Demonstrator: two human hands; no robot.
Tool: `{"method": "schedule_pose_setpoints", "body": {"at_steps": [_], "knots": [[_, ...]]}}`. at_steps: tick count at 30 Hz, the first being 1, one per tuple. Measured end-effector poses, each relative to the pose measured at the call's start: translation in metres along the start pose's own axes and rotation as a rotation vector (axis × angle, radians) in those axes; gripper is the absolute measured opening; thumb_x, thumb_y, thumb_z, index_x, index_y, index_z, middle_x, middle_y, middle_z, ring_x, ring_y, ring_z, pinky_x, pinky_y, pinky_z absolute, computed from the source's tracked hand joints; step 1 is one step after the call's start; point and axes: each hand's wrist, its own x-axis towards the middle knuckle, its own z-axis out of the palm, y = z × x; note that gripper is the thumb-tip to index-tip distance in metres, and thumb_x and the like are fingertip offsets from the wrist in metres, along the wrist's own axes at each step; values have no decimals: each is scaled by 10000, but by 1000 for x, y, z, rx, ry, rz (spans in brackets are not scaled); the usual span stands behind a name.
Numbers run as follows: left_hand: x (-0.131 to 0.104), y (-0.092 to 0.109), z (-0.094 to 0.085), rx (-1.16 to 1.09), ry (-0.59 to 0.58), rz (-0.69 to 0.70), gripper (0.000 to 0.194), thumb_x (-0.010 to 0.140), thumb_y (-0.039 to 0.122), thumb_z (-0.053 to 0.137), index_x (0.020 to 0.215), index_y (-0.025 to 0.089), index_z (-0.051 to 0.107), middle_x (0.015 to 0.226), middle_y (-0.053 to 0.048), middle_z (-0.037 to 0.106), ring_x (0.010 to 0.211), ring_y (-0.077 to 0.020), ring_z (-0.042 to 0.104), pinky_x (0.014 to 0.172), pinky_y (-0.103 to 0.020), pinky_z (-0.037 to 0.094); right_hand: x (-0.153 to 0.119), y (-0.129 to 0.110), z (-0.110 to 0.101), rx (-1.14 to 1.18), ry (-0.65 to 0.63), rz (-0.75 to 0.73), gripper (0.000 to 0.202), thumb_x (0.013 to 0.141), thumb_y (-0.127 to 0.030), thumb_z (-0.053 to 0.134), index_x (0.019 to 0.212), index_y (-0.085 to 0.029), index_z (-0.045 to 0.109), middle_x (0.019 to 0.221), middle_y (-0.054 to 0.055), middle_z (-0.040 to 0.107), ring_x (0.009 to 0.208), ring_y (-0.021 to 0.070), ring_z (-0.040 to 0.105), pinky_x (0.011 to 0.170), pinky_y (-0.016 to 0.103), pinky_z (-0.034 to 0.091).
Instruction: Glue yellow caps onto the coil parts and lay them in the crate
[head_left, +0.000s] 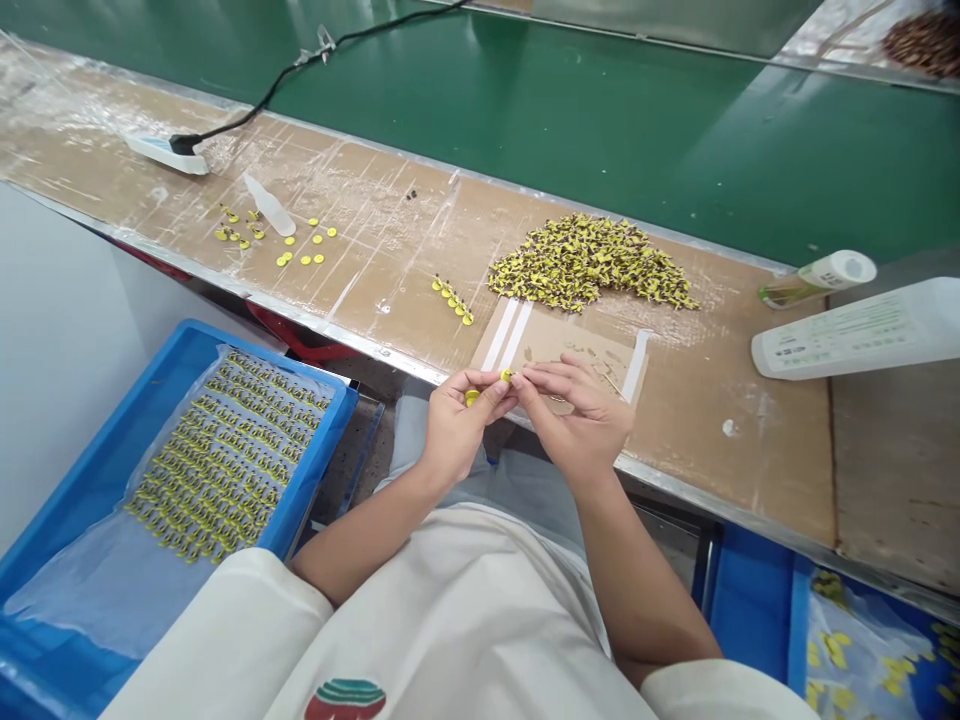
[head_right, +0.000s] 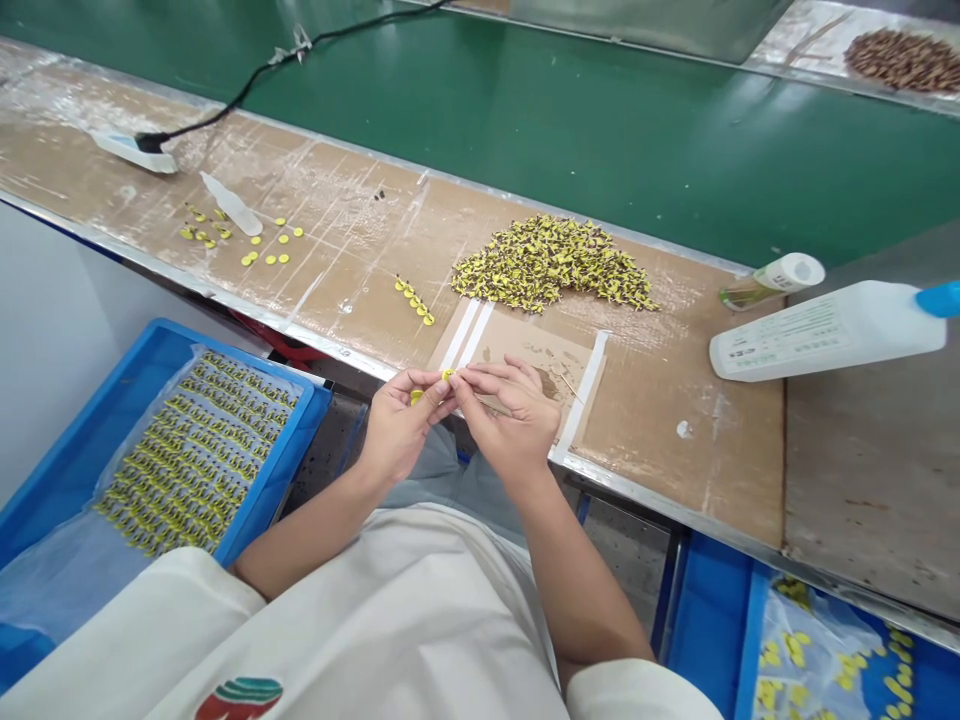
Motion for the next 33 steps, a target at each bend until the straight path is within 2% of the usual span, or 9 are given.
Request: {"method": "schedule_pose_setpoints", "body": {"at_steps": [8,15,19,26,33], "knots": [[2,6,-2,19,-28,35,166,711,248,768,792,135,676,863,-35,712,849,-143,688,882,-346,561,0,-7,5,91,16,99,126,723,-164,763,817,-241,730,817,-7,740,781,170,696,985,447,477],[-1,13,-5,-1,-77,19,211,725,244,761,913,173,698,837,-9,713,803,-123,700,841,-296,568,3,-11,3,132,17,189,138,711,-184,778,825,-255,743,819,-11,741,801,166,694,964,409,501],[-2,12,-7,28,-59,21,287,715,272,768,985,184,729,897,-42,739,827,-149,707,864,-323,566,1,-11,3,192,8,261,127,715,-210,776,832,-253,751,826,6,742,810,183,693,896,400,540],[-3,8,-7,72,1,71,259,697,313,777,923,187,763,975,-56,748,888,-182,700,895,-370,567,0,-13,9,168,29,287,106,717,-270,776,816,-241,754,773,12,741,799,192,697,960,444,511],[-7,10,-8,126,-26,95,282,713,316,764,973,208,755,1005,-50,743,919,-187,696,901,-374,572,0,-16,7,218,22,309,143,704,-229,785,843,-232,755,841,38,745,822,205,701,857,414,569]]}}
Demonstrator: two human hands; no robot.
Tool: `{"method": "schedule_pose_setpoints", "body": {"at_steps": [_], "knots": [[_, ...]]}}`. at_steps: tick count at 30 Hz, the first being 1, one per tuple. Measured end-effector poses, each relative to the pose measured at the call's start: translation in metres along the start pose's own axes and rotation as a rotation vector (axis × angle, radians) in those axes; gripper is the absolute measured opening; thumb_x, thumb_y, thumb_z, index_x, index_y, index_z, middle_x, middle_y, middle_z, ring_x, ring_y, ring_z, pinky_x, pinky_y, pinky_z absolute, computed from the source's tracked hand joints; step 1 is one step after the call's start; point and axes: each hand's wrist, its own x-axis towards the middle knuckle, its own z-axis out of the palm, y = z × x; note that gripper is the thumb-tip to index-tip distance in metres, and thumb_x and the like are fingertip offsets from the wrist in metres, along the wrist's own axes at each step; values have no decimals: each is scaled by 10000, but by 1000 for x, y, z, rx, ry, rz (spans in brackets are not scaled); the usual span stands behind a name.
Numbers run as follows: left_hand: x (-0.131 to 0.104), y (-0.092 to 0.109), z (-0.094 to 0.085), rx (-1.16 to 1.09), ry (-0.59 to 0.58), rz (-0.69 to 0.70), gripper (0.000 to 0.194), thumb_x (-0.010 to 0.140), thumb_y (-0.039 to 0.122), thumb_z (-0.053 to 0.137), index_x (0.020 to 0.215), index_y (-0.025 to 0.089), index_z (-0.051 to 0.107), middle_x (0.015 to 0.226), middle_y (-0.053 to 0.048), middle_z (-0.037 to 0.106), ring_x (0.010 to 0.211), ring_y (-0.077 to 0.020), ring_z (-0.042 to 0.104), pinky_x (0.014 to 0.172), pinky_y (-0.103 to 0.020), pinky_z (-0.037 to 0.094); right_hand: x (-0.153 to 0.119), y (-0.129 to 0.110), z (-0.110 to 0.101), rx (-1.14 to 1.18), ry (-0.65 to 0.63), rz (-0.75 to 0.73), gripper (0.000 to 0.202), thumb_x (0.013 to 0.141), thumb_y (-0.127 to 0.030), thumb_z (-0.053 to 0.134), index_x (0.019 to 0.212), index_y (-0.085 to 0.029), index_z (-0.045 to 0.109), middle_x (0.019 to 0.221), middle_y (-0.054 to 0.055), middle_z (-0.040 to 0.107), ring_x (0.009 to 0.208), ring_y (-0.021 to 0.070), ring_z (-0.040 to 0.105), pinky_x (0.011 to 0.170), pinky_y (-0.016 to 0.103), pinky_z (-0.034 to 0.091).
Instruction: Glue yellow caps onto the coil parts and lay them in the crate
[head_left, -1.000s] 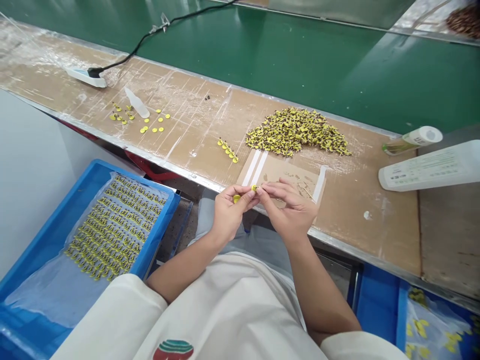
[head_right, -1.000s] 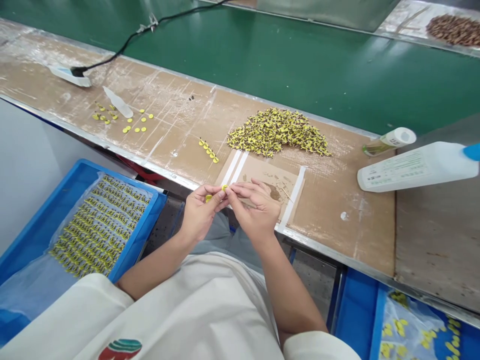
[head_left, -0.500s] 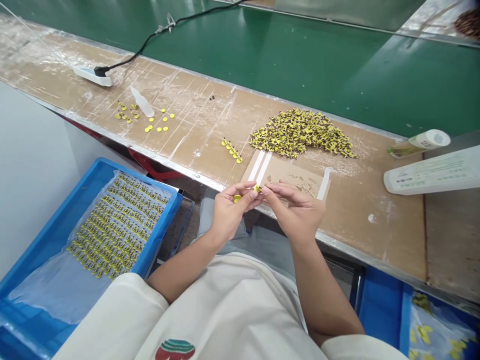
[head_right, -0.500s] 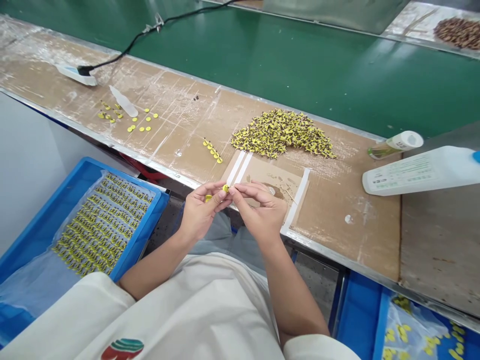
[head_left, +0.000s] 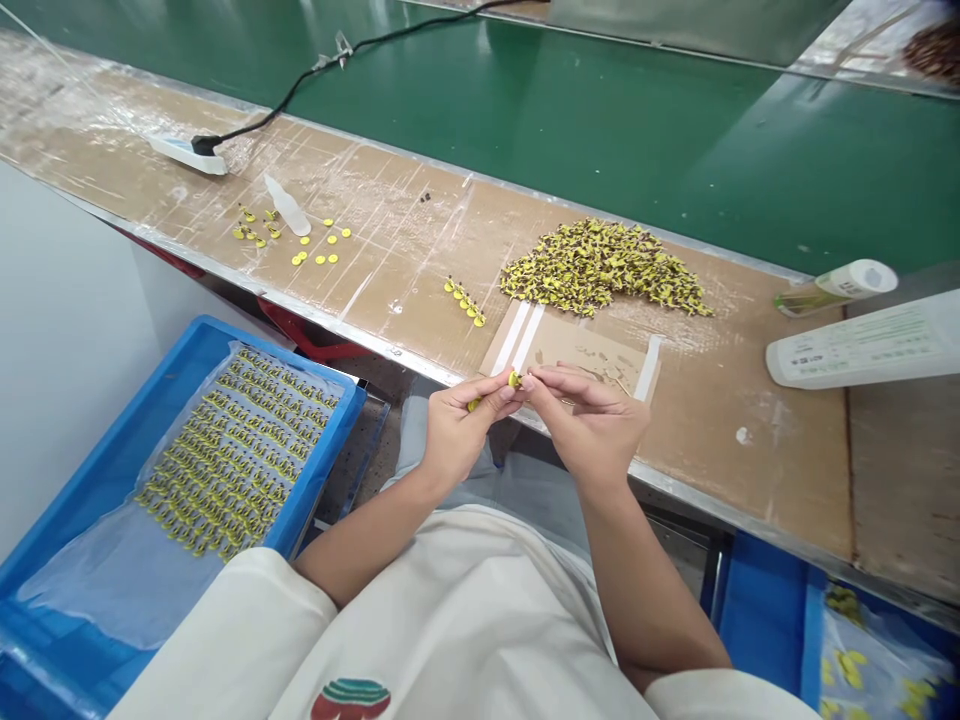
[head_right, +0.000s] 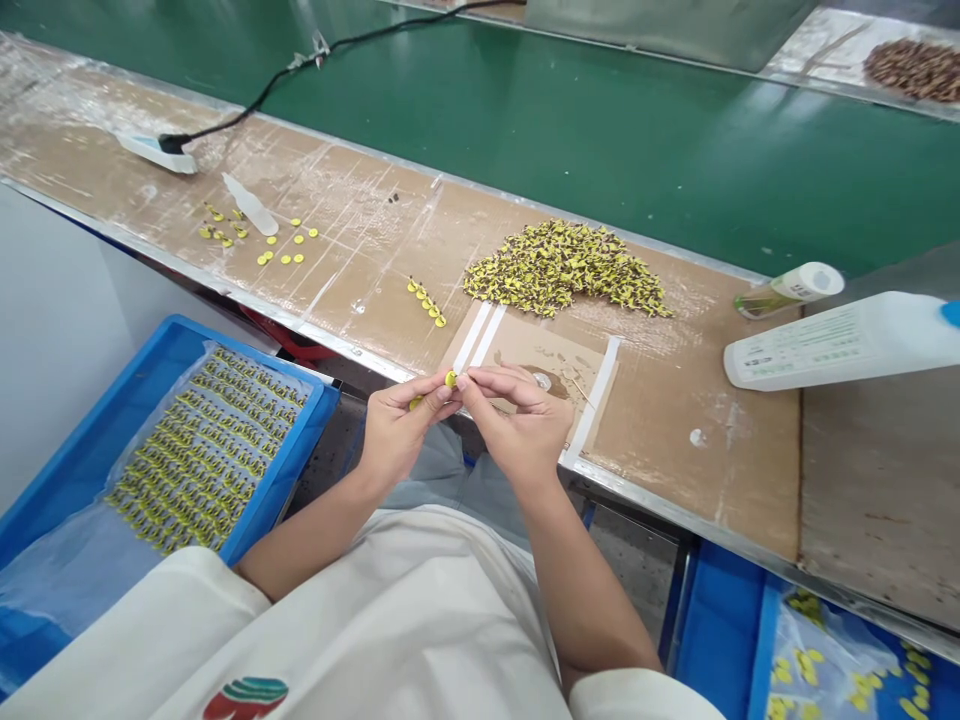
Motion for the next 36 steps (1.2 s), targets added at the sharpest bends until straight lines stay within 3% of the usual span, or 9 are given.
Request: {"method": "schedule_pose_setpoints", "body": {"at_steps": [7,10,14,22,28,31,36], "knots": [[1,2,-2,2,-27,3,276,682,310,788,934,199,764,1006,-59,739,906,-192,696,888,-380,577,0,2,-2,53,-17,-20,112,702,-218,787,806,-226,747,859,43,742,883,205,696,909,426,551],[3,3,-3,-27,-42,-35,275,681,291,791,937,196,762,953,-61,749,855,-179,707,871,-367,579,-1,1,1,79,-13,-4,118,703,-222,786,814,-230,747,864,43,739,858,198,698,861,402,572],[3,4,-2,-58,17,-9,257,677,278,795,909,181,744,884,-45,739,811,-147,701,839,-332,581,-2,-1,7,112,33,-8,118,703,-220,783,815,-224,745,850,44,729,824,188,693,777,360,591],[-1,6,-2,-3,73,63,222,668,310,796,798,156,704,825,-31,710,824,-155,688,846,-366,582,-8,1,16,66,48,0,99,725,-256,767,811,-213,741,841,47,730,821,193,690,823,392,568],[1,8,-6,-36,9,-14,194,713,284,767,831,152,688,863,-32,715,829,-139,689,834,-324,571,-7,2,17,44,57,11,105,724,-258,766,815,-211,744,842,46,734,823,192,694,848,386,561],[3,6,-8,-53,-5,-46,230,713,292,766,869,147,681,828,-31,701,757,-116,673,740,-257,552,-8,1,18,20,70,45,129,720,-287,768,819,-207,745,842,46,736,798,194,696,795,370,579],[5,3,-10,-56,21,-59,280,695,303,776,923,166,689,730,16,630,595,-39,535,530,-164,388,-10,1,19,-8,96,64,166,710,-317,773,823,-199,746,835,47,736,754,188,698,723,335,593]]}}
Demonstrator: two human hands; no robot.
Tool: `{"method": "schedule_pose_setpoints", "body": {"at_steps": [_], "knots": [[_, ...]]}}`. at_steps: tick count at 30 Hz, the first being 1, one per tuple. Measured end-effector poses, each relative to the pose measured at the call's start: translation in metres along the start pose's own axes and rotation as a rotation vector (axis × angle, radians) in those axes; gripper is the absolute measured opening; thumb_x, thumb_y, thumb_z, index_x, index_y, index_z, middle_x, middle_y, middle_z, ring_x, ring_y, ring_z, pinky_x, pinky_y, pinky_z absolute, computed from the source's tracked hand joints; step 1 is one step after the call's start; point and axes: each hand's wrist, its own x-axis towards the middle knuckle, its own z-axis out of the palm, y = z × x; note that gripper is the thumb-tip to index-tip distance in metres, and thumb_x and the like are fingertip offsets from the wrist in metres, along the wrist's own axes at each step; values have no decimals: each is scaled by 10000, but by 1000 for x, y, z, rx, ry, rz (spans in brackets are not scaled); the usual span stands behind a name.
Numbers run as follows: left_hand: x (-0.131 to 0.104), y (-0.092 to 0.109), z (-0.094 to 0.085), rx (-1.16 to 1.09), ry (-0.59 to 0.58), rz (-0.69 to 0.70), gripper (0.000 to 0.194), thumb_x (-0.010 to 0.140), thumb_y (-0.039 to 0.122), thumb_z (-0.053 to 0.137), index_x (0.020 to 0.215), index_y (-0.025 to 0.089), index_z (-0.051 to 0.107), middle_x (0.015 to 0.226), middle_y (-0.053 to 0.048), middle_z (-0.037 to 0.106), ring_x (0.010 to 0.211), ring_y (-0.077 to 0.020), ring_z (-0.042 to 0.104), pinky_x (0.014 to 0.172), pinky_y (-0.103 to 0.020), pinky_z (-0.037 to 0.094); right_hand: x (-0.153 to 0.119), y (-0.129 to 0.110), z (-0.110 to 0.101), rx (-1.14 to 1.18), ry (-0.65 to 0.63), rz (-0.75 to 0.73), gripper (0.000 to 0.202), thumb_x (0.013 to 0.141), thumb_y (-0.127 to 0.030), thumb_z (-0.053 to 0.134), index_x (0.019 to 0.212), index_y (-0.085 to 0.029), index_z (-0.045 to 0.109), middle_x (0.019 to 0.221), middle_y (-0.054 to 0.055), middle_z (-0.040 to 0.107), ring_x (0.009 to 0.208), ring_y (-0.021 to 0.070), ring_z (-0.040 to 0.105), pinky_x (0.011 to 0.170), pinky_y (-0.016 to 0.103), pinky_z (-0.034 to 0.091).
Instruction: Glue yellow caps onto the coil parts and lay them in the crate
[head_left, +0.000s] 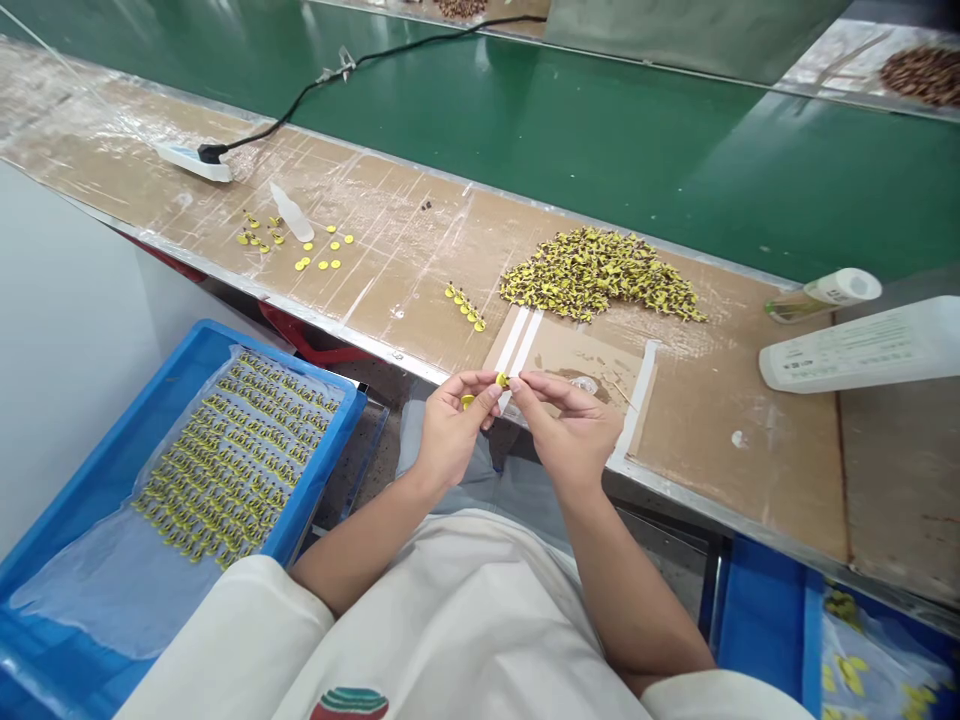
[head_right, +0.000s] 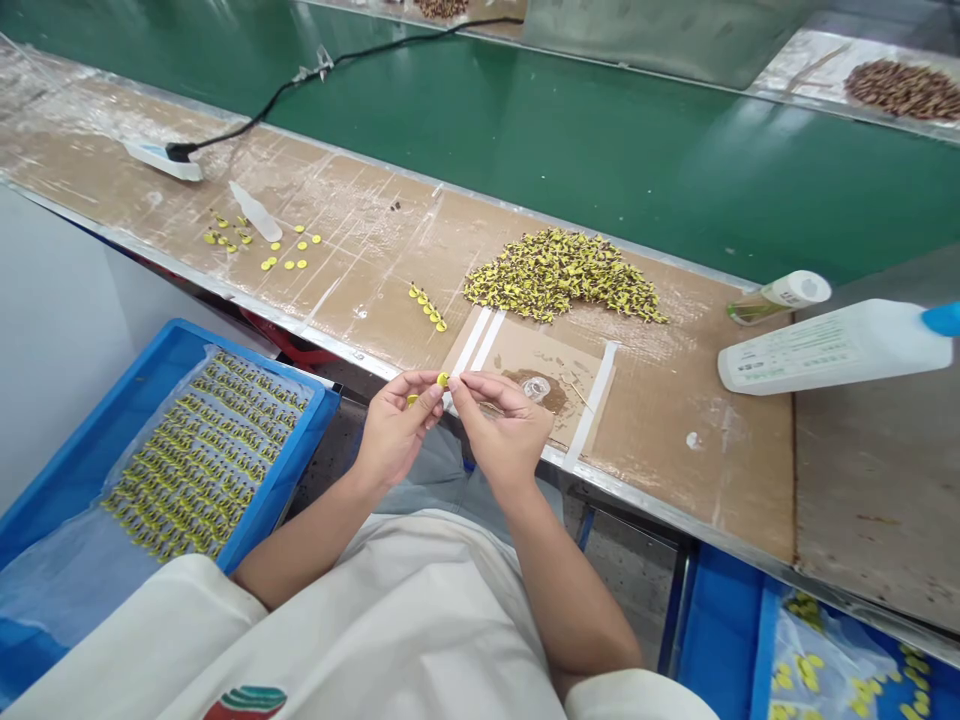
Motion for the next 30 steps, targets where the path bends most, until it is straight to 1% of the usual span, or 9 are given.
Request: {"method": "schedule_pose_setpoints", "body": {"at_steps": [4,6,9,11,14,18,21,25,30], "knots": [[0,-1,-1,36,20,-5,258,698,316,772,905,177,705,745,18,642,558,-27,475,526,-175,353,0,-1,-1,-1,-8,4,162,705,-313,776,819,-201,749,819,42,735,730,181,695,698,318,594],[1,-1,-1,51,24,9,249,695,312,774,897,177,715,807,-1,673,601,-37,506,567,-181,381,1,-2,-1,10,-9,6,153,701,-304,781,815,-206,751,818,37,735,730,176,693,695,312,593],[1,-1,-1,52,21,42,229,701,298,771,890,179,720,873,-23,698,690,-61,568,684,-201,438,1,-3,-2,19,-14,12,143,697,-293,785,809,-211,752,812,32,734,733,175,693,701,311,591],[1,-1,-1,53,28,59,219,703,292,770,886,183,719,859,-20,702,701,-67,582,737,-217,451,1,-3,-2,15,-22,20,143,699,-298,783,810,-213,752,810,32,734,734,178,692,702,320,591],[1,-2,-1,53,43,81,203,694,283,777,861,184,718,815,-10,697,689,-67,583,765,-229,451,1,-2,-1,18,-32,32,152,700,-309,784,814,-212,753,816,33,734,738,181,689,705,325,585],[1,-3,-2,54,31,109,147,706,255,770,819,179,715,774,0,683,665,-57,564,756,-225,448,1,0,-2,46,-55,75,167,698,-300,787,828,-200,754,818,40,736,723,170,683,704,309,570],[3,-3,-4,64,2,110,129,722,241,760,827,184,713,765,7,675,636,-42,541,736,-211,443,1,-2,-2,50,-55,76,164,696,-295,788,823,-196,755,804,39,734,706,163,677,688,297,564],[5,-3,-5,52,-9,72,177,715,247,767,872,181,720,792,-5,676,623,-38,528,700,-205,439,3,-5,-3,31,-48,51,148,701,-285,785,816,-197,754,802,39,731,722,164,679,700,294,562],[6,-5,-7,42,6,52,207,697,263,779,878,176,729,782,-13,681,626,-48,537,677,-207,435,2,-3,-2,50,-50,75,156,697,-298,787,805,-192,750,808,43,729,725,171,676,707,306,559]]}}
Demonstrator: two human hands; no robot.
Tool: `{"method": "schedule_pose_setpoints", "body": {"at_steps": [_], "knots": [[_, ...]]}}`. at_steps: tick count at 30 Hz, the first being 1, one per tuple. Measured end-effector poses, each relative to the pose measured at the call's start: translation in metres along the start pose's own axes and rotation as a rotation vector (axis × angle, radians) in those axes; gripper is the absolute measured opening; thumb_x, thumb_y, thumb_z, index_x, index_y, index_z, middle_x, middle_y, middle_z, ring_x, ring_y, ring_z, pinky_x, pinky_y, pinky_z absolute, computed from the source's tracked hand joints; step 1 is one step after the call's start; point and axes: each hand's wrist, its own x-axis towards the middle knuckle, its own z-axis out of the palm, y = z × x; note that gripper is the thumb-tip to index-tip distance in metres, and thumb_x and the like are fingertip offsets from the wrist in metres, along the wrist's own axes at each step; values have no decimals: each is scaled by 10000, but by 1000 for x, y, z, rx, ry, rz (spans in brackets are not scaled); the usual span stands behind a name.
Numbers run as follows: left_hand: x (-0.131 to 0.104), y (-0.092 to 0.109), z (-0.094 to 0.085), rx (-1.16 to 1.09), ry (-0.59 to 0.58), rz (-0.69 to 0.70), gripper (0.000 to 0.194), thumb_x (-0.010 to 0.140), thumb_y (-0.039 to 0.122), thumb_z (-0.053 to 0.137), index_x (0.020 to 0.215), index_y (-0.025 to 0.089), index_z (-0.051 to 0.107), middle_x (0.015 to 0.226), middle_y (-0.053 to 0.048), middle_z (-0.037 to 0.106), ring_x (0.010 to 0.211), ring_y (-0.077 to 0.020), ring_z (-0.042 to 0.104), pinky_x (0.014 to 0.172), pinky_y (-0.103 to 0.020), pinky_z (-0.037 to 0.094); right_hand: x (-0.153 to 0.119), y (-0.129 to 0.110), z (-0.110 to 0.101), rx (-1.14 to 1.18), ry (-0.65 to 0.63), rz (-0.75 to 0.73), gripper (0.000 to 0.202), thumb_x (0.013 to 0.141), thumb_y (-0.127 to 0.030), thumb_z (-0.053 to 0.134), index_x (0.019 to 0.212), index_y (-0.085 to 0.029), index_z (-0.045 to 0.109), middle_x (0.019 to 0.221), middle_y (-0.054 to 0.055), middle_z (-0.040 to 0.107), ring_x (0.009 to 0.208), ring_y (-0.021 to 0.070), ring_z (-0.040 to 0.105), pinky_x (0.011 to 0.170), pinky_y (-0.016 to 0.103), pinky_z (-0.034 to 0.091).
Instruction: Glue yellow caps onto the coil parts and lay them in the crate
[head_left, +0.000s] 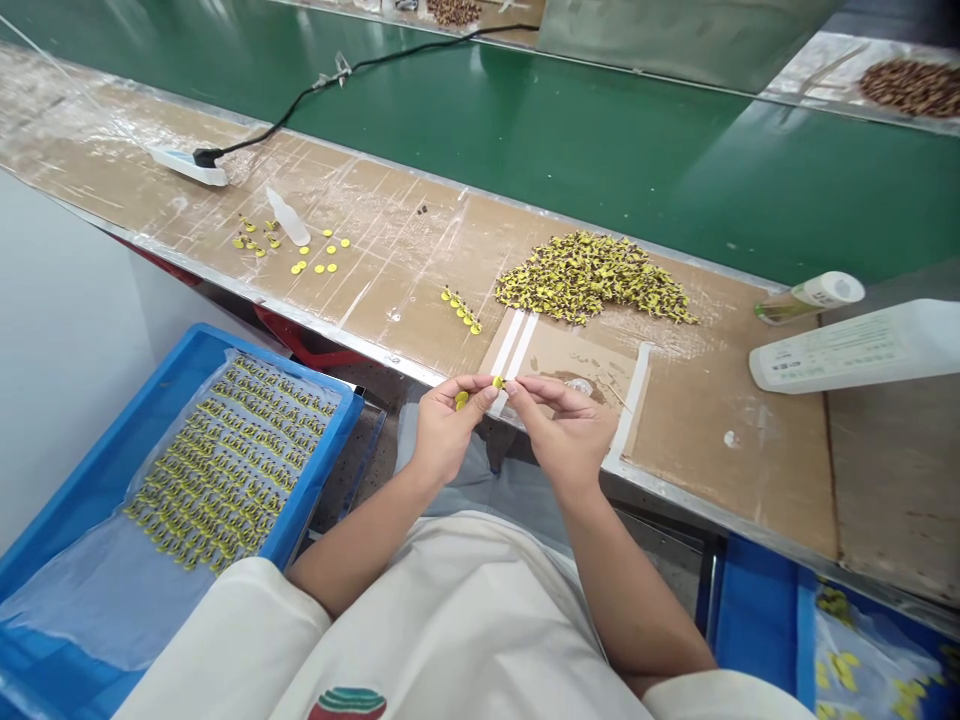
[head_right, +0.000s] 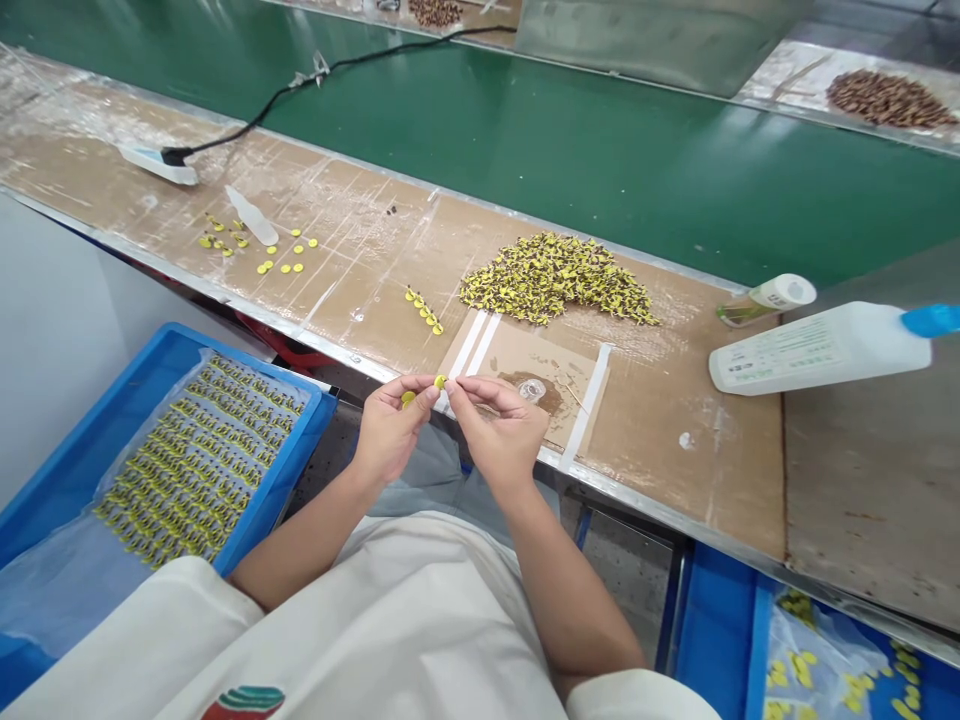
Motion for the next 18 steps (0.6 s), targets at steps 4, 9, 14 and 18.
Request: {"method": "schedule_pose_setpoints", "body": {"at_steps": [4,9,14,18], "knots": [[0,1,0,28,1,13,200,697,268,779,868,177,732,790,-19,695,635,-57,557,694,-219,439,-1,1,-1,1,-22,59,184,695,-321,790,822,-193,753,793,46,733,693,168,668,693,310,556],[1,7,0,-3,-33,6,218,697,255,779,899,189,728,815,-15,701,657,-55,575,707,-213,440,-2,-2,0,12,1,59,181,687,-311,798,823,-200,756,792,42,738,684,166,670,690,306,556],[1,6,-1,-14,-29,-7,228,679,241,791,898,196,743,828,-22,718,684,-67,598,704,-213,450,-2,0,1,56,-10,97,182,675,-310,809,813,-205,756,791,41,740,685,164,674,682,299,560],[1,3,-5,16,-10,52,152,674,223,793,815,193,744,824,-23,729,727,-85,623,739,-228,472,-1,1,0,70,-38,115,195,676,-323,809,823,-206,755,787,42,739,674,161,670,670,302,562]]}}
